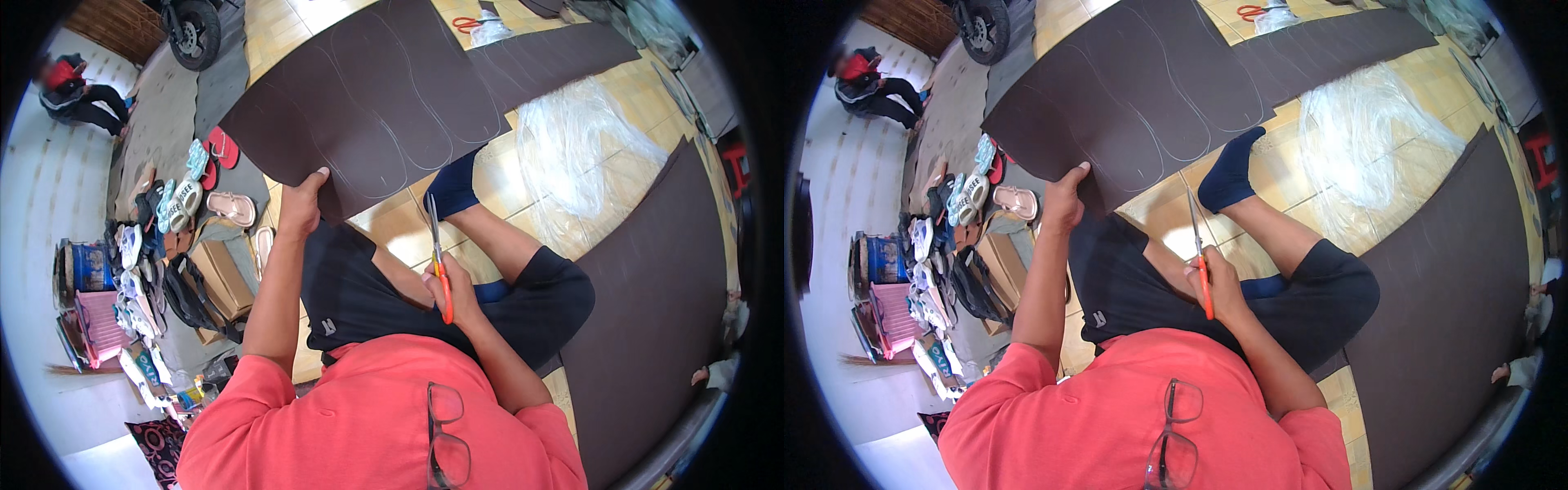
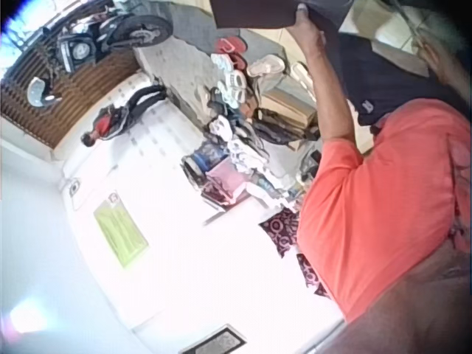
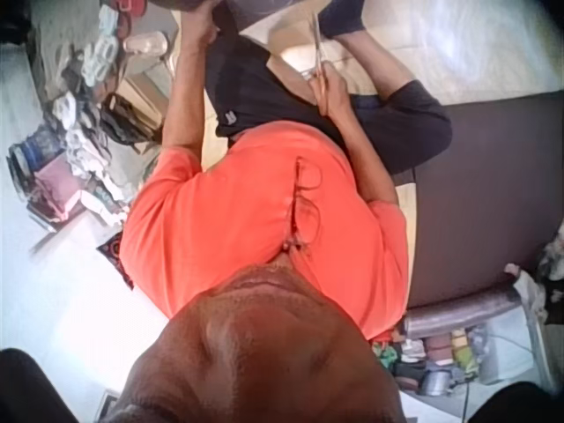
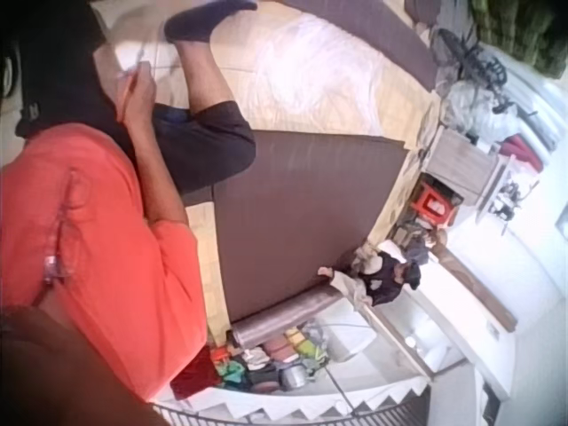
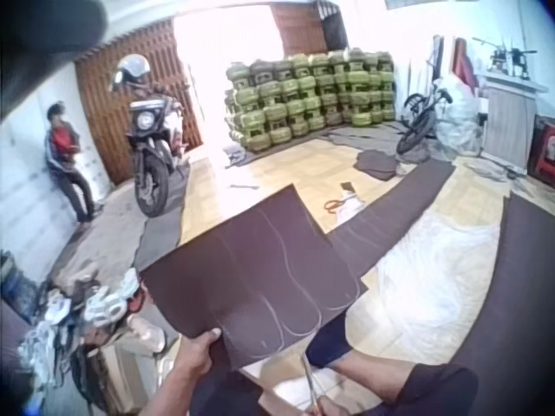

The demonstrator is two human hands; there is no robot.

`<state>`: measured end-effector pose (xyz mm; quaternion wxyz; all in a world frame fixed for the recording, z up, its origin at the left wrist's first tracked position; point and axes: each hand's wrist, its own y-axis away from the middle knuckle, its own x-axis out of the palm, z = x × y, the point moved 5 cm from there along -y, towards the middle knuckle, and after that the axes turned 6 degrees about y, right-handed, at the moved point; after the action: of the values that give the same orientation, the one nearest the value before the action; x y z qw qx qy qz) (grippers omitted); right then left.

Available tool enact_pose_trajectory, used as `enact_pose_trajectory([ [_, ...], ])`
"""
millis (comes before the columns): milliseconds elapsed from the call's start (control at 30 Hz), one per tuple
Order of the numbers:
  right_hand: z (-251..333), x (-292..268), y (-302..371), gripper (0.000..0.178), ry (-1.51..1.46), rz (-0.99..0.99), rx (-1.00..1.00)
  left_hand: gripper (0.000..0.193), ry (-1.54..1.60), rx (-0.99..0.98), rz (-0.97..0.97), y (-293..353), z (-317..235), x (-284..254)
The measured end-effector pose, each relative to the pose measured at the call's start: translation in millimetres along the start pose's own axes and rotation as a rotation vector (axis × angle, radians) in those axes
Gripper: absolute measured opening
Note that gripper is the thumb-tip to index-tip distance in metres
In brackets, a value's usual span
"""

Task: The person sits on the floor and uses scissors to cut curved shapes from a large sheet of dark brown material. The cut pieces are stacked on the floor as the task progresses.

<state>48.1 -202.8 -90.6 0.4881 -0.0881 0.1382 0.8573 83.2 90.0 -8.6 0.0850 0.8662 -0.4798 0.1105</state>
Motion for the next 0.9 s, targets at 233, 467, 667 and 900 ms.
enact_pose_trajectory([
  [233,39,-4,-10,0.020,0.033,-0.022,-0.110,0.047,-0.010,0.033,0.040,17,-10,6],
  [467,41,-5,-8,0.022,-0.005,-0.064,-0.084,0.047,0.009,0.021,0.089,26,-10,14],
  [667,36,0,-1,0.023,-0.070,0.020,0.014,0.045,0.009,0.006,0.074,28,-12,14],
  [900,50,-3,-9,0.019,-0.111,-0.119,-0.154,0.044,-0.048,-0.010,0.106,36,-9,14],
])
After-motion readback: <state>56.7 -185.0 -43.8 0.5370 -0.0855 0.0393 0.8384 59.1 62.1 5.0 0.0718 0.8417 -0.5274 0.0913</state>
